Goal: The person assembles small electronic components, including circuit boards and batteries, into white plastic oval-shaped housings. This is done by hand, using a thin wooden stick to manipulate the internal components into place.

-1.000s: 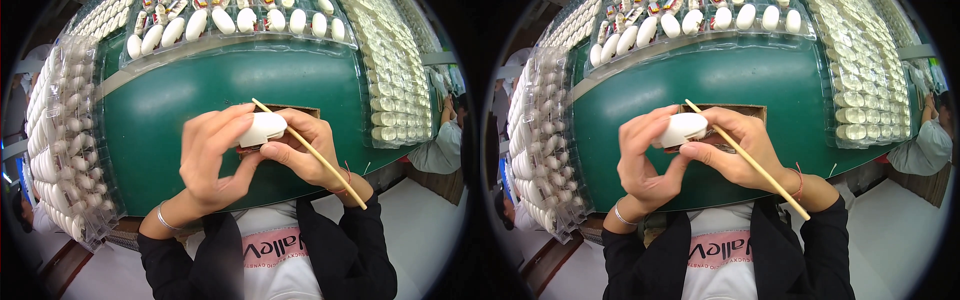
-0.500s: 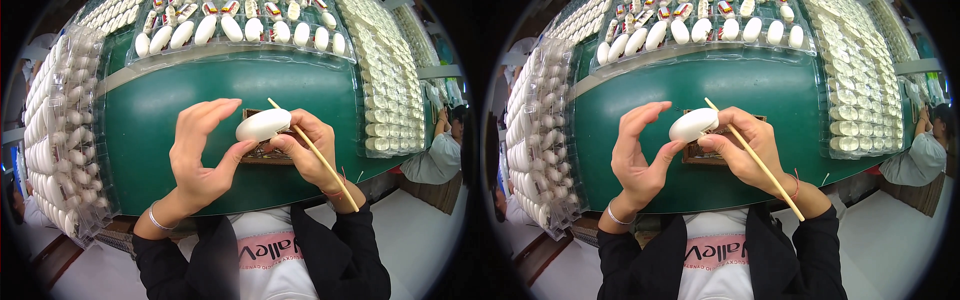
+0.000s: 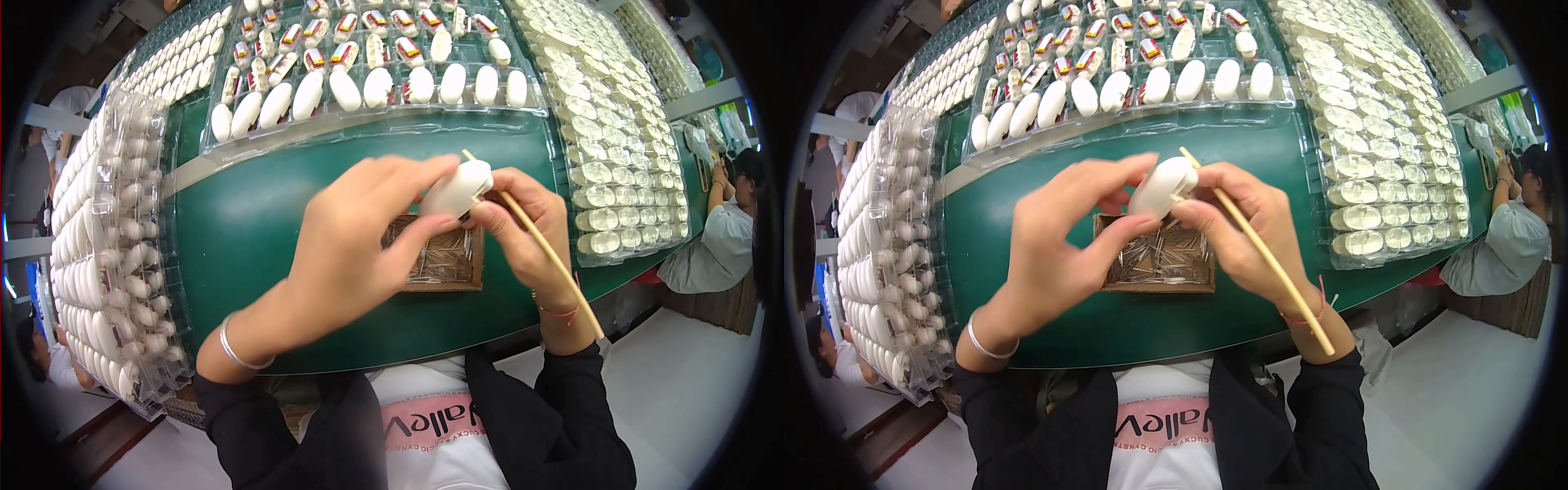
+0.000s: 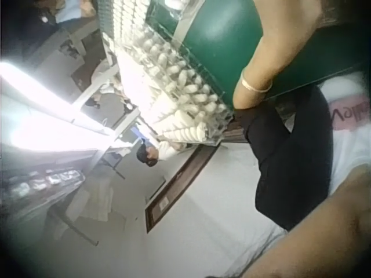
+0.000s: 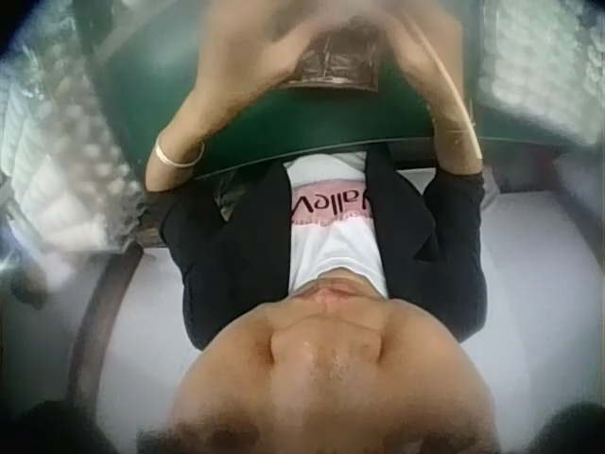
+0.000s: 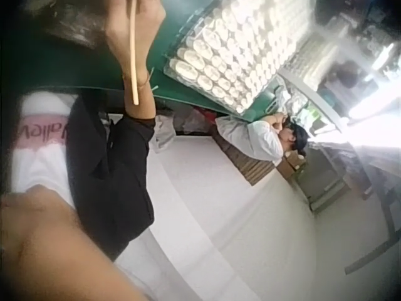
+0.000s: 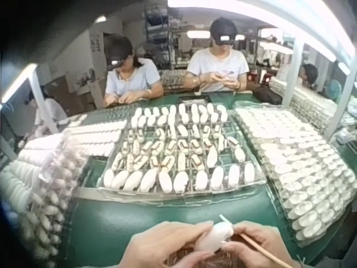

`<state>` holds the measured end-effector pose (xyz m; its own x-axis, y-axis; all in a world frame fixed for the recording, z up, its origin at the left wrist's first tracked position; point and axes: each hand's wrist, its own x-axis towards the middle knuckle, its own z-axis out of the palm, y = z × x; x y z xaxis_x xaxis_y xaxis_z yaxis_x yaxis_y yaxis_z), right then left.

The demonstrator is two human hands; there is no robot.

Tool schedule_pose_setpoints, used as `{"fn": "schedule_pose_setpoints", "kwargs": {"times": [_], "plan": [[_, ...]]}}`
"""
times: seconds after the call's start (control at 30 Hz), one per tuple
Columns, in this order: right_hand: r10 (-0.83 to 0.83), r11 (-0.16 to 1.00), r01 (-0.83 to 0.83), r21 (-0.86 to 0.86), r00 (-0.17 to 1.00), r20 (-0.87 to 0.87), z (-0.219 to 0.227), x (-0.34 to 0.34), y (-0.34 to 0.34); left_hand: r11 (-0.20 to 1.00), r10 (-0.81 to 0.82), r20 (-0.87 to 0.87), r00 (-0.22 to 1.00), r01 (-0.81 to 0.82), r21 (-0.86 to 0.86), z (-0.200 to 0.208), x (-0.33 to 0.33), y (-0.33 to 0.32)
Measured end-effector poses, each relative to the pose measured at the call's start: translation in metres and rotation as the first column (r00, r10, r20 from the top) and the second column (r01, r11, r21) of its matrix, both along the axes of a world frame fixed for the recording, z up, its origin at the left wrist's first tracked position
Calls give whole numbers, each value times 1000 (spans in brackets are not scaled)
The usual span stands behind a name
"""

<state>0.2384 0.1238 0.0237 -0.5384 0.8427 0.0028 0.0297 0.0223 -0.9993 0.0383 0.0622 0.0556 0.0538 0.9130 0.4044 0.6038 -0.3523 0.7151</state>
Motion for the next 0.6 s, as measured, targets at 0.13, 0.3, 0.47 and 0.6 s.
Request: {"fn": "schedule_pose_setpoints", "kwargs": {"times": [0.13,0.3,0.47,0.6], "plan": [[-177,978,190,90,974,-139,-7,14,21,969,-99,152,983,130,-212,4,15,57],[-284,924,302,235,953,-105,4,12,17,981,87,24,996,-81,-179,-6,18,164],[-204,947,218,236,975,-83,1,16,17,947,298,-417,859,-322,14,-50,19,240],[-170,952,189,241,980,-99,0,15,15,945,216,-365,906,-288,-156,-62,21,253]]}}
